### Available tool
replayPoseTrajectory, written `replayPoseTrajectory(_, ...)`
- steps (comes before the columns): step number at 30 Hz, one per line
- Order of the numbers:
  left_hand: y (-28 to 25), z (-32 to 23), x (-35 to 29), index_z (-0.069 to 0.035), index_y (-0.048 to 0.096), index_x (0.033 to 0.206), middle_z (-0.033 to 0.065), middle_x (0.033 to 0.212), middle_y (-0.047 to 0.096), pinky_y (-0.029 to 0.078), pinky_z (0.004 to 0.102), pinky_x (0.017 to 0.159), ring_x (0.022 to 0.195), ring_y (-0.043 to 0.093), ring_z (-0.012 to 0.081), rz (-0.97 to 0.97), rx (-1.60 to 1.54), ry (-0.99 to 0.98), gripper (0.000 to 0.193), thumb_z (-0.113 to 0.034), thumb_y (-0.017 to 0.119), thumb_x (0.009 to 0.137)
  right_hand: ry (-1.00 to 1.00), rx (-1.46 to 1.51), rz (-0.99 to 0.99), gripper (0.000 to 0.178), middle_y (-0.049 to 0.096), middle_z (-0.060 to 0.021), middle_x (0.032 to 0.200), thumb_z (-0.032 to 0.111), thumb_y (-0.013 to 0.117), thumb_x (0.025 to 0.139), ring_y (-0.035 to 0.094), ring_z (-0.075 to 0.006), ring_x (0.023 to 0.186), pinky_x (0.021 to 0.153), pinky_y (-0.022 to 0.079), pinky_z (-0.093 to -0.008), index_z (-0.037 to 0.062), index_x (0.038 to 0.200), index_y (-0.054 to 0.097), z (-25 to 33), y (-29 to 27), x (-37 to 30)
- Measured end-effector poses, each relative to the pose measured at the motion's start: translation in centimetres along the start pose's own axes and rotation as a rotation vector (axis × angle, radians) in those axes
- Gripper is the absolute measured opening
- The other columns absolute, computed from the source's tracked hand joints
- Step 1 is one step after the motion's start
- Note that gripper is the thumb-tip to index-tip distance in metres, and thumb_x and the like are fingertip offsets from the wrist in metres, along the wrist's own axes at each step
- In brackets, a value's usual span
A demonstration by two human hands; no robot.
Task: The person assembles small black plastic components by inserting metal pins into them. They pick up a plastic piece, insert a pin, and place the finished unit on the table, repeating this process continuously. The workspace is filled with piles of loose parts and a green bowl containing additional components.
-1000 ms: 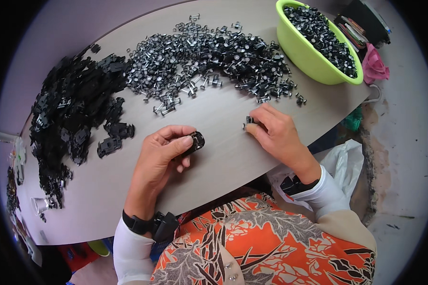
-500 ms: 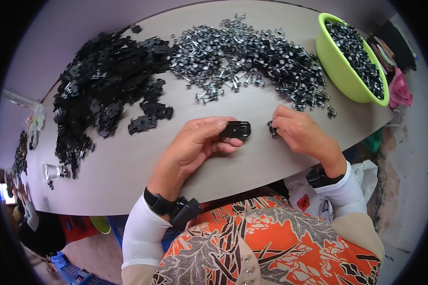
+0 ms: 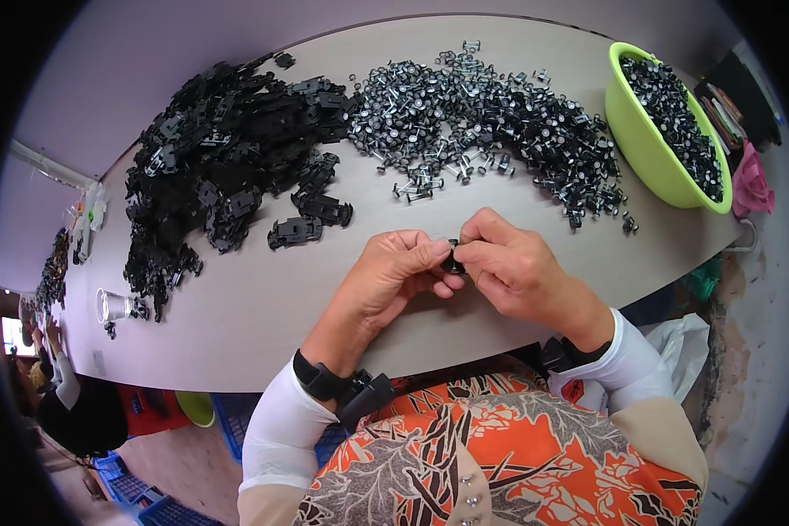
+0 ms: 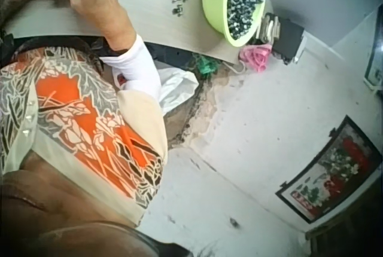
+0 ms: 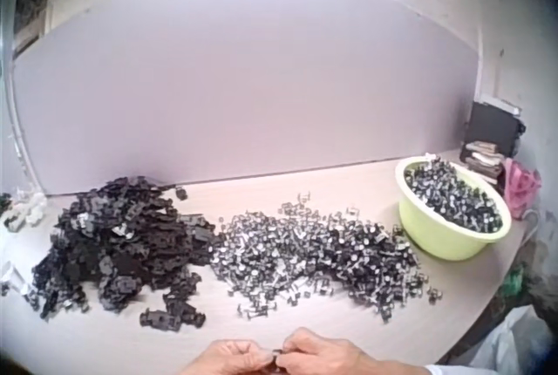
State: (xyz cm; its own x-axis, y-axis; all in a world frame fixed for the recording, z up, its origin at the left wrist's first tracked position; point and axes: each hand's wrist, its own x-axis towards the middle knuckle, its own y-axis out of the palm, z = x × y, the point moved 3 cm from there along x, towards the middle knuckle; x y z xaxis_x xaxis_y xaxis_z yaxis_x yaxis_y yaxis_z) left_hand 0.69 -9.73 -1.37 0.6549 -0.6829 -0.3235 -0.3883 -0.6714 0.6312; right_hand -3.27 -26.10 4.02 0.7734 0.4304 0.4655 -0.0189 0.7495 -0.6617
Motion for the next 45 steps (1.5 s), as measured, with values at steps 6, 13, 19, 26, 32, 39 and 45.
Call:
replayPoseTrajectory(6,0.6,0.3,-0.2,-0.001,0.060,0.085,0.0106,0.079,0.065,0.055,0.0289,0.063,0.071,0.067,0.0208,-0.003,0.057,0.062,0.018,-0.017,0.061,0.092,-0.011,-0.028,0.003,0.016,0.051,-0.0111,0.087,-0.009,0.059,0.071,0.057,-0.0292,0.062,0.053,0.048,-0.0381,0.0015,0.083,0.058,0.2,-0.1,-0.2)
replayPoseTrajectory(13,0.5,0.1,-0.8,0.000,0.060,0.086,0.0100,0.079,0.064,0.054,0.0278,0.063,0.069,0.066,0.0194,-0.018,0.147,0.111,0.019,-0.018,0.060,0.094,-0.010,-0.001,0.010,0.029,0.049,-0.0120,0.085,-0.008,0.060,0.069,0.057,-0.0317,0.062,0.052,0.046,-0.0412,0.0040,0.095,0.056,0.6,0.7,0.0)
replayPoseTrajectory(19,1.3,0.0,-2.2,-0.006,0.051,0.074,0.0081,0.075,0.063,0.054,0.0267,0.062,0.066,0.064,0.0153,-0.126,0.254,0.077,0.022,-0.011,0.069,0.085,-0.035,0.070,-0.001,0.047,0.051,-0.0116,0.089,-0.007,0.060,0.070,0.057,-0.0327,0.064,0.054,0.047,-0.0412,0.0066,0.115,0.051,1.5,2.0,-0.4)
replayPoseTrajectory(26,-0.6,-0.4,-10.0,-0.008,0.041,0.069,0.0057,0.070,0.057,0.039,0.0230,0.049,0.056,0.051,0.0097,-0.413,0.396,0.213,0.029,0.000,0.069,0.069,0.071,0.293,0.050,0.041,0.060,-0.0130,0.108,-0.009,0.060,0.071,0.058,-0.0198,0.064,0.058,0.049,-0.0312,0.0020,0.110,0.055,2.2,0.7,0.0)
replayPoseTrajectory(32,-4.8,1.3,-24.5,-0.003,0.056,0.071,-0.0008,0.067,0.056,0.037,0.0215,0.052,0.059,0.049,0.0052,-0.819,0.688,0.158,0.017,-0.002,0.073,0.065,0.181,0.096,0.033,0.028,0.060,-0.0103,0.096,-0.011,0.057,0.070,0.056,-0.0198,0.063,0.055,0.045,-0.0297,-0.0017,0.096,0.058,-3.9,-1.9,0.4)
replayPoseTrajectory(39,-5.9,-0.7,-28.6,0.003,0.059,0.067,0.0024,0.054,0.056,0.039,0.0230,0.049,0.052,0.051,0.0063,-1.122,1.217,-0.096,0.018,-0.005,0.075,0.067,-0.198,-0.097,-0.045,0.028,0.060,-0.0093,0.103,-0.008,0.057,0.072,0.059,-0.0269,0.081,0.066,0.050,-0.0350,0.0020,0.097,0.059,-4.8,1.8,4.4)
replayPoseTrajectory(45,-3.2,-7.1,-16.0,0.002,0.064,0.087,0.0102,0.082,0.065,0.047,0.0284,0.064,0.070,0.061,0.0183,-0.774,1.478,0.499,0.013,-0.007,0.069,0.078,-0.074,-0.246,0.129,0.007,0.053,-0.0102,0.083,0.002,0.060,0.078,0.057,-0.0300,0.080,0.065,0.049,-0.0397,0.0031,0.082,0.055,-5.3,3.0,4.4)
